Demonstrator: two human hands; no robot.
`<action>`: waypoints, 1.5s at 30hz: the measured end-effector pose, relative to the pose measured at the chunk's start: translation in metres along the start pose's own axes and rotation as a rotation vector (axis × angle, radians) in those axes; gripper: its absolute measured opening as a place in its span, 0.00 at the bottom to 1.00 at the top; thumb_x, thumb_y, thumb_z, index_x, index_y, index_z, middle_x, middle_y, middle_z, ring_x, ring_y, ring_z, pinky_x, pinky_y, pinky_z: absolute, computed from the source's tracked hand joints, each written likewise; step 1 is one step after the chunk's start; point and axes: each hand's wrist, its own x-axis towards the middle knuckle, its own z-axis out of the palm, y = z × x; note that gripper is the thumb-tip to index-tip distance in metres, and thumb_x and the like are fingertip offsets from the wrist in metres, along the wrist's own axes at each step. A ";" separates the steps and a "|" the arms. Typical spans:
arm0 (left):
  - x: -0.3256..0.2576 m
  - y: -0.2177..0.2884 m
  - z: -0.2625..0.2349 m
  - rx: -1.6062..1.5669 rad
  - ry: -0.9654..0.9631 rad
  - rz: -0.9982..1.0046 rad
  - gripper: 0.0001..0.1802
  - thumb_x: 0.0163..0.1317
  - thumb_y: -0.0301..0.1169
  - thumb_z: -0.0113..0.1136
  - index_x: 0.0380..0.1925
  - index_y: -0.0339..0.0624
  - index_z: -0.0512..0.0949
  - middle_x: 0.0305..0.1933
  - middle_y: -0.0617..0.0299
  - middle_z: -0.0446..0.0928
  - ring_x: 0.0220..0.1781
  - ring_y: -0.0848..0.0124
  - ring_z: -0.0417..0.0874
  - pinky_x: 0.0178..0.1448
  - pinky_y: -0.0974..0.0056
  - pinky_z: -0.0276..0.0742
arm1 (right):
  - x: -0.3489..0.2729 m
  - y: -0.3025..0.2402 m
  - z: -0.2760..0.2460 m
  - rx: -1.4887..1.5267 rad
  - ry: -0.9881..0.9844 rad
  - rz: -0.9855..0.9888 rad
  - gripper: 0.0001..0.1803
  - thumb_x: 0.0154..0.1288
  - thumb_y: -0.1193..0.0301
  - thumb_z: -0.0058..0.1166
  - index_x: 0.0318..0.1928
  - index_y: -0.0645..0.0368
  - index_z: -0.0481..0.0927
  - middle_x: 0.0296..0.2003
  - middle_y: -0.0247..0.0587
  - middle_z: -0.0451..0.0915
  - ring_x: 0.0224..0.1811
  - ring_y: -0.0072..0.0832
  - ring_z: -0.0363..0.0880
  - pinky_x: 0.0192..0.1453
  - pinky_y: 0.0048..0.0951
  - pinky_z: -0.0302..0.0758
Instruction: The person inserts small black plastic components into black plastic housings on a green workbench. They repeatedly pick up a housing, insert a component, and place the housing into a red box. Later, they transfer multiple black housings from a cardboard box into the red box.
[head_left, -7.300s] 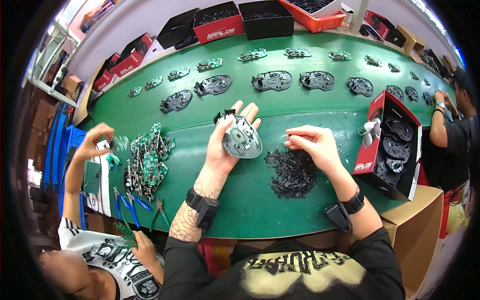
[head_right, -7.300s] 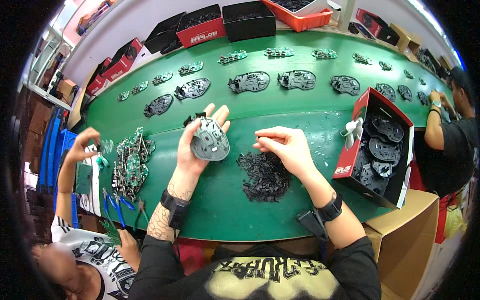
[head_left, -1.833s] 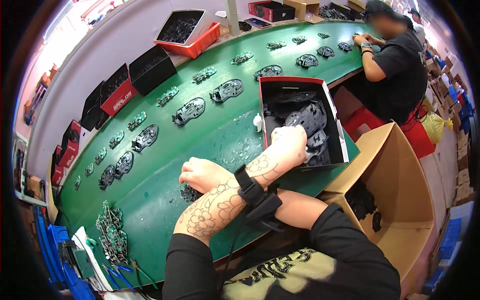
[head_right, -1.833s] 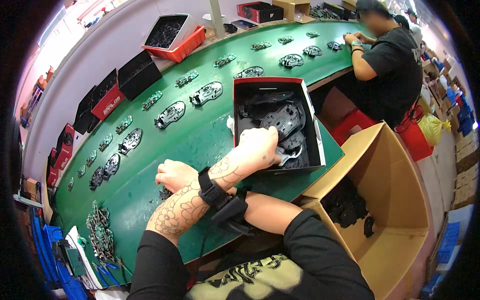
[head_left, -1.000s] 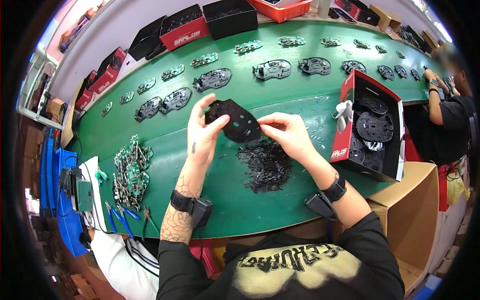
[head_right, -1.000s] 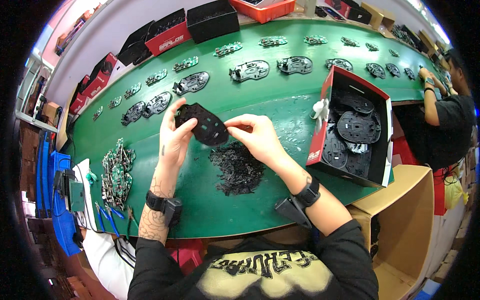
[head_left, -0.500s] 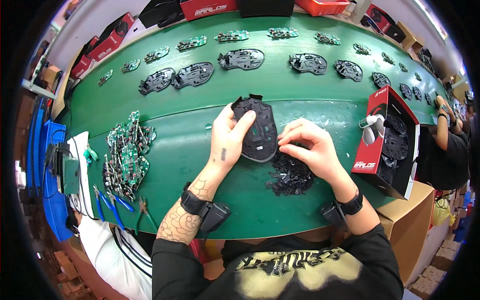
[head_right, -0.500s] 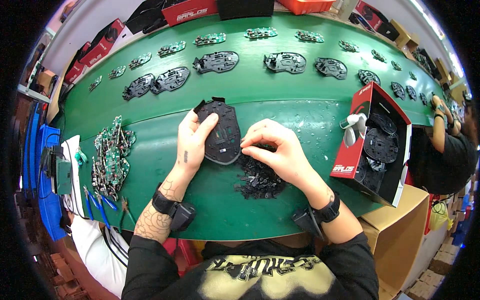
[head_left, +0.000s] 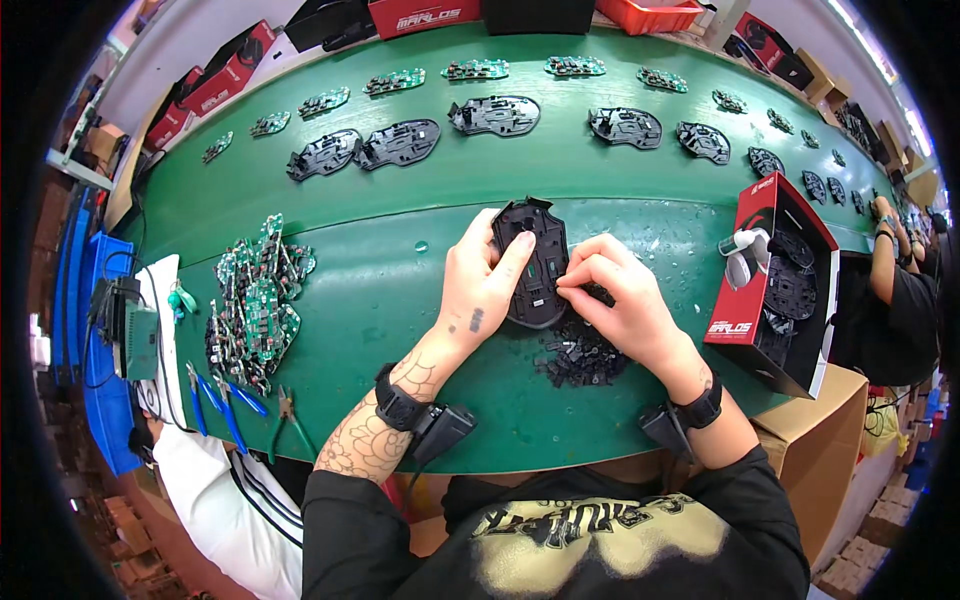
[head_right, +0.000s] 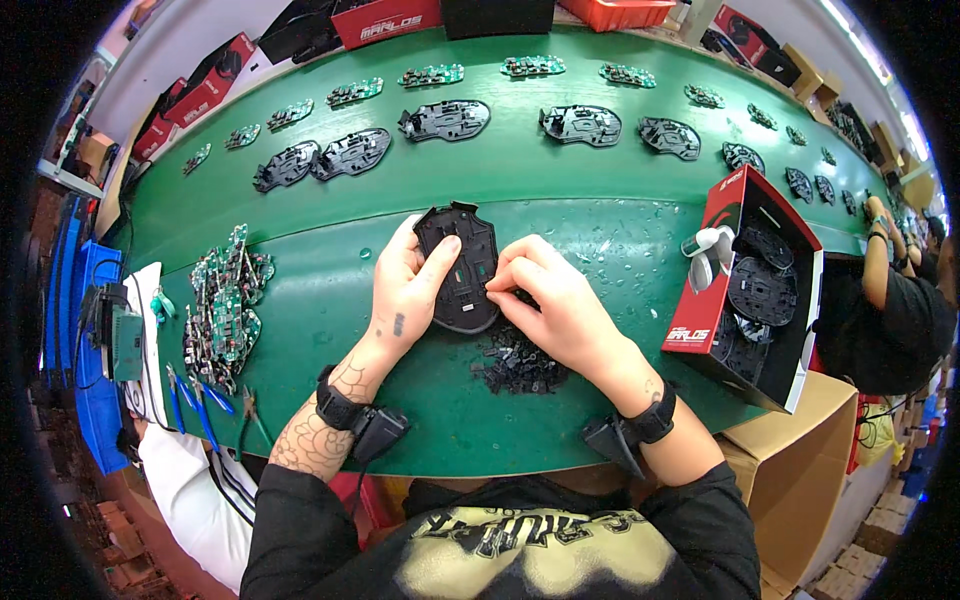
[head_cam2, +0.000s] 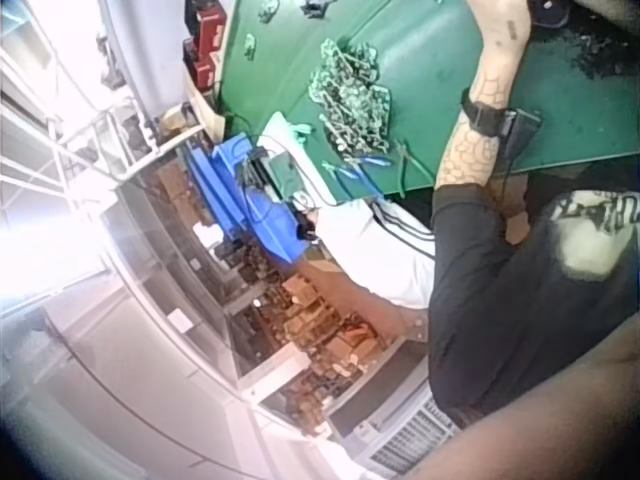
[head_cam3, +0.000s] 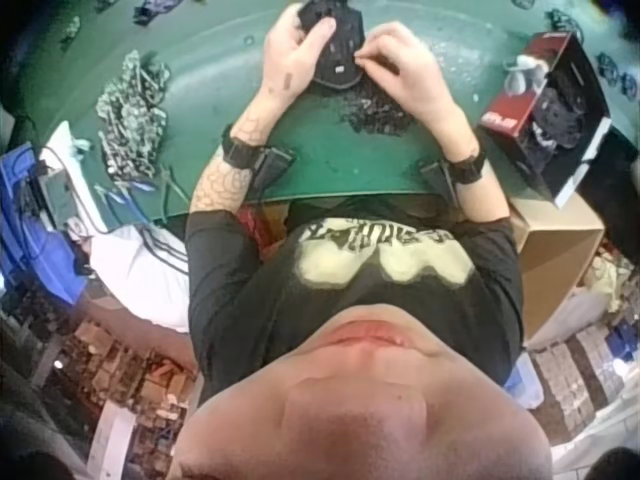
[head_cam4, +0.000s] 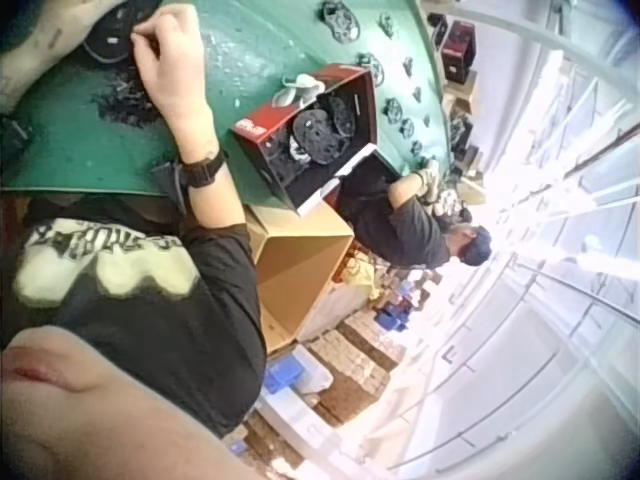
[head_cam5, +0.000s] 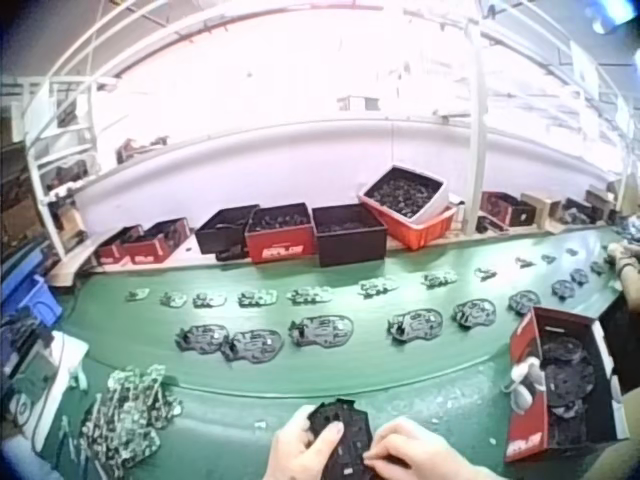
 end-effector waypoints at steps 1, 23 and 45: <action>0.000 0.000 0.000 0.001 0.003 0.007 0.15 0.68 0.30 0.57 0.50 0.33 0.74 0.31 0.65 0.79 0.27 0.85 0.74 0.29 0.74 0.71 | 0.000 -0.001 -0.001 -0.018 -0.012 -0.009 0.10 0.53 0.82 0.62 0.36 0.63 0.76 0.37 0.42 0.74 0.38 0.36 0.77 0.44 0.32 0.76; 0.007 0.011 -0.014 -0.266 0.146 -0.008 0.18 0.67 0.24 0.51 0.56 0.31 0.67 0.44 0.58 0.79 0.38 0.76 0.81 0.44 0.71 0.80 | -0.002 -0.037 -0.020 -0.346 -0.375 0.416 0.10 0.53 0.64 0.63 0.25 0.58 0.82 0.24 0.41 0.79 0.33 0.40 0.80 0.40 0.37 0.76; -0.018 0.018 -0.001 0.202 -0.039 0.137 0.25 0.63 0.26 0.61 0.57 0.37 0.64 0.32 0.62 0.80 0.26 0.82 0.77 0.28 0.74 0.72 | 0.000 -0.007 0.001 0.407 0.219 0.389 0.06 0.57 0.78 0.63 0.36 0.65 0.82 0.42 0.38 0.81 0.43 0.22 0.81 0.45 0.25 0.81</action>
